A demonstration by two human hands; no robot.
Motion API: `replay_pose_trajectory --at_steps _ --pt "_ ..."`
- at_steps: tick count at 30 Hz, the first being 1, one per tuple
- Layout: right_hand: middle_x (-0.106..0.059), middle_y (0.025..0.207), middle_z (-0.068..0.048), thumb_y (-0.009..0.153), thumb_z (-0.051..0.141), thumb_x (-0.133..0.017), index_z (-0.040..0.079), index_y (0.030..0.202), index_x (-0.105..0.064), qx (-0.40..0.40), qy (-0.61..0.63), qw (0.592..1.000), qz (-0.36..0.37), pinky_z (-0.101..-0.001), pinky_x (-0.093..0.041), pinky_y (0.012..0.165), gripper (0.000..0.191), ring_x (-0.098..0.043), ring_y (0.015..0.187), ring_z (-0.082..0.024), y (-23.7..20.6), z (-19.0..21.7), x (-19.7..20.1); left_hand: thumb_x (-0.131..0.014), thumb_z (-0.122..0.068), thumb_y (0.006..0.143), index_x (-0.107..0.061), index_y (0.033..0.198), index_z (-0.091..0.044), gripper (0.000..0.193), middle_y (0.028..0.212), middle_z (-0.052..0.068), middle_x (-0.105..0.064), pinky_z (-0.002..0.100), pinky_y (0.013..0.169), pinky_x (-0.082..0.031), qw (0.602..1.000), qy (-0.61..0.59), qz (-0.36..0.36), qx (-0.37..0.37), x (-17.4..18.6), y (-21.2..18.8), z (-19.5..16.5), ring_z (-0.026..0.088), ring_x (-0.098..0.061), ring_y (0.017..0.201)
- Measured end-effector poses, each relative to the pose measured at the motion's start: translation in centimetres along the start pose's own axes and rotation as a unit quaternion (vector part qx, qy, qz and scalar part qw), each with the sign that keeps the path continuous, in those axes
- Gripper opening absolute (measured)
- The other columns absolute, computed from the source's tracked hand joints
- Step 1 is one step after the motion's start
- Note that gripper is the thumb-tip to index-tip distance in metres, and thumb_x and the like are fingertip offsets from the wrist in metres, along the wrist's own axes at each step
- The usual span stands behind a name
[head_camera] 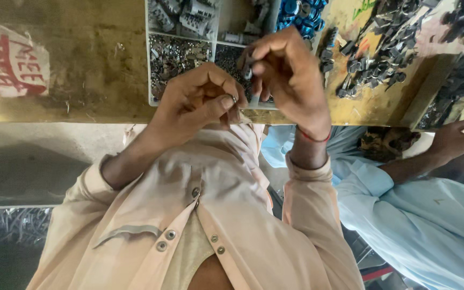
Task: The person repeatedly assembles small lock cylinders by hand. They pick a metal pin from a compartment, insert it into a cylindrical housing, and then place a blue plastic cap onto the housing. This process is repeated continuously throughout the clip.
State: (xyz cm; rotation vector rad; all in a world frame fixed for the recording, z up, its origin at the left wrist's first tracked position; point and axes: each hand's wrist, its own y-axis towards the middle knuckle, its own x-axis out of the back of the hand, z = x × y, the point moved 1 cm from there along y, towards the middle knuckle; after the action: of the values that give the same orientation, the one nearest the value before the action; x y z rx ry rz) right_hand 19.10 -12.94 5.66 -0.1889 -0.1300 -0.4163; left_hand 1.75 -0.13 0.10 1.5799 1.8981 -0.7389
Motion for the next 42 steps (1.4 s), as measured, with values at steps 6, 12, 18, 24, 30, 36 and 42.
replay_pose_trajectory --at_steps 6,12,18,24,30,36,42 --pt "-0.061 0.129 -0.009 0.101 -0.020 -0.060 0.003 0.134 -0.061 -0.026 0.076 0.996 -0.048 -0.0227 -0.056 0.086 0.040 -0.066 0.107 -0.012 -4.6 -0.6 -2.2 -0.063 -0.006 0.108 -0.061 0.108 0.002 0.008 0.095 0.008 -0.069 0.028 0.074 -0.062 0.998 -0.032 0.002 0.063 -0.3 0.3 -0.3 0.011 -0.069 0.083" --pt "-0.063 0.130 -0.012 0.095 -0.023 -0.057 0.007 0.127 -0.071 0.098 -0.200 0.969 -0.105 -0.0276 -0.059 0.092 0.046 -0.069 0.111 -0.022 -4.9 -0.2 -2.9 -0.069 -0.006 0.102 -0.062 0.103 0.001 0.010 0.087 0.003 -0.068 0.021 0.064 -0.060 0.988 0.054 -0.099 0.100 -1.2 0.1 -0.6 0.005 -0.066 0.074" --pt "-0.062 0.128 -0.011 0.092 -0.021 -0.068 0.011 0.128 -0.073 0.147 -0.296 0.936 -0.120 -0.0286 -0.059 0.089 0.048 -0.068 0.107 -0.022 -4.9 0.4 -3.3 -0.072 -0.004 0.101 -0.063 0.100 0.001 0.010 0.084 0.002 -0.068 0.019 0.061 -0.055 0.982 0.101 -0.138 0.079 -1.8 -0.2 -0.6 0.003 -0.063 0.072" --pt "-0.062 0.124 -0.009 0.088 -0.014 -0.078 0.012 0.128 -0.074 0.162 -0.353 0.915 -0.106 -0.0318 -0.058 0.087 0.048 -0.067 0.108 -0.025 -6.0 0.8 -2.8 -0.071 -0.004 0.102 -0.060 0.098 -0.001 0.012 0.084 0.003 -0.068 0.019 0.056 -0.055 0.981 0.145 -0.109 0.067 -1.8 0.0 -1.0 0.003 -0.063 0.067" --pt "-0.062 0.113 -0.006 0.087 -0.012 -0.084 0.007 0.128 -0.075 0.120 -0.406 0.892 -0.156 -0.0322 -0.057 0.078 0.046 -0.068 0.092 -0.018 -5.6 1.9 -4.2 -0.065 0.004 0.107 -0.058 0.121 0.001 0.016 0.104 0.012 -0.067 0.029 0.084 -0.058 0.907 0.379 -0.120 -0.136 -3.9 -0.7 -0.8 0.016 -0.070 0.091" --pt "-0.061 0.114 -0.008 0.086 0.001 -0.083 0.005 0.123 -0.066 0.056 -0.245 0.961 -0.111 -0.0294 -0.059 0.076 0.041 -0.069 0.092 -0.020 -4.9 3.3 -3.6 -0.077 0.004 0.100 -0.069 0.121 0.001 0.022 0.117 0.013 -0.075 0.028 0.101 -0.061 0.954 0.257 -0.128 -0.089 -3.4 -0.5 -1.4 0.016 -0.075 0.109" --pt "-0.064 0.098 -0.011 0.106 0.001 -0.081 0.002 0.113 -0.071 0.039 -0.450 0.865 -0.216 -0.0313 -0.049 0.068 0.012 -0.065 0.079 -0.019 -3.5 -0.6 3.2 -0.077 0.004 0.094 -0.072 0.116 -0.002 0.024 0.119 0.011 -0.075 0.031 0.099 -0.064 0.961 0.265 -0.013 -0.079 -1.7 0.0 -1.8 0.018 -0.076 0.107"
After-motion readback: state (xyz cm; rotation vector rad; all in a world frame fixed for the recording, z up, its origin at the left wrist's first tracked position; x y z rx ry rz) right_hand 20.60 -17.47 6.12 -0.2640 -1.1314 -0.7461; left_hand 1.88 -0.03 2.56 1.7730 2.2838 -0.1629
